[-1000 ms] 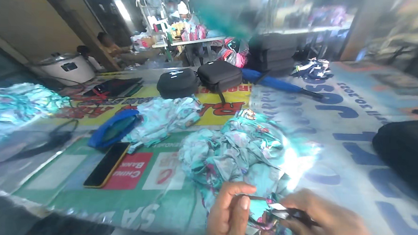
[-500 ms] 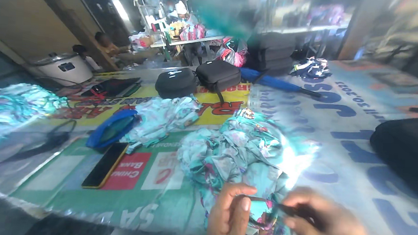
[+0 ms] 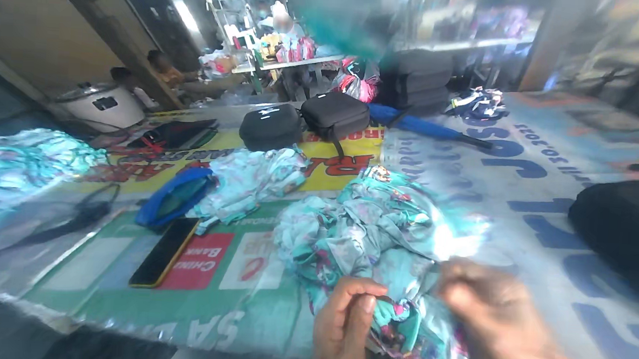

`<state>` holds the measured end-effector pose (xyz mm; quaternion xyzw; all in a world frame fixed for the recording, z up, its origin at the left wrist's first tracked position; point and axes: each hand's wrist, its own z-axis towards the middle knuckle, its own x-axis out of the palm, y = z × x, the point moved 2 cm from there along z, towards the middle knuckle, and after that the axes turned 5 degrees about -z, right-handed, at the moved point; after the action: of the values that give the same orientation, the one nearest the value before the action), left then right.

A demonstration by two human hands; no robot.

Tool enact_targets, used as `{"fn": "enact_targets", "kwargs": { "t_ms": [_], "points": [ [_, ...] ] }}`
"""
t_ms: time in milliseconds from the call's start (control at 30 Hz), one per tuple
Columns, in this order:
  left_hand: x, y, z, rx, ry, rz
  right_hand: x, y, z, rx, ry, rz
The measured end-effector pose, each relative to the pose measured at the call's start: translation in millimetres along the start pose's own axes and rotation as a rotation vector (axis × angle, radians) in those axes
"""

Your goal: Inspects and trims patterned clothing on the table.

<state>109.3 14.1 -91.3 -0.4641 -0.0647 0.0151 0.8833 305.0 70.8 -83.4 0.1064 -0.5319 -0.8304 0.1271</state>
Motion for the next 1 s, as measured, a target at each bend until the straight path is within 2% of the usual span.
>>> {"fn": "enact_targets", "kwargs": {
  "t_ms": [67,167,200,267,333,367,467,567,667,800,900,1000],
  "points": [
    [-1,2,1,-0.016,-0.001,-0.025,5,-3,-4,-0.021,0.151,-0.108],
    [-2,0,2,-0.030,0.100,-0.029,9,-2,-9,-0.073,0.104,-0.156],
    [-3,-2,2,0.011,0.157,0.062,8,2,-11,-0.084,0.073,-0.179],
    [-5,-3,2,0.203,0.218,0.376,7,12,-15,-0.109,0.041,-0.228],
    [-7,-2,2,0.279,0.164,0.468,11,19,-23,-0.169,0.063,-0.328],
    [-8,-3,3,0.235,0.121,0.391,14,22,-27,-0.209,0.085,-0.404],
    [-4,-5,6,-0.025,0.056,-0.065,26,25,-34,-0.292,0.150,-0.613],
    [-2,3,3,-0.200,0.037,-0.334,27,24,-37,-0.225,0.142,-0.631],
    [1,6,1,-0.219,0.034,-0.371,21,22,-38,-0.180,0.051,-0.478],
    [9,7,-5,-0.161,0.103,-0.324,20,26,-29,-0.260,0.032,-0.378],
    [14,5,-9,-0.159,0.108,-0.309,25,23,-24,-0.383,0.059,-0.539],
    [14,5,-9,-0.161,0.073,-0.284,30,20,-22,-0.462,0.009,-0.697]
  ]
}}
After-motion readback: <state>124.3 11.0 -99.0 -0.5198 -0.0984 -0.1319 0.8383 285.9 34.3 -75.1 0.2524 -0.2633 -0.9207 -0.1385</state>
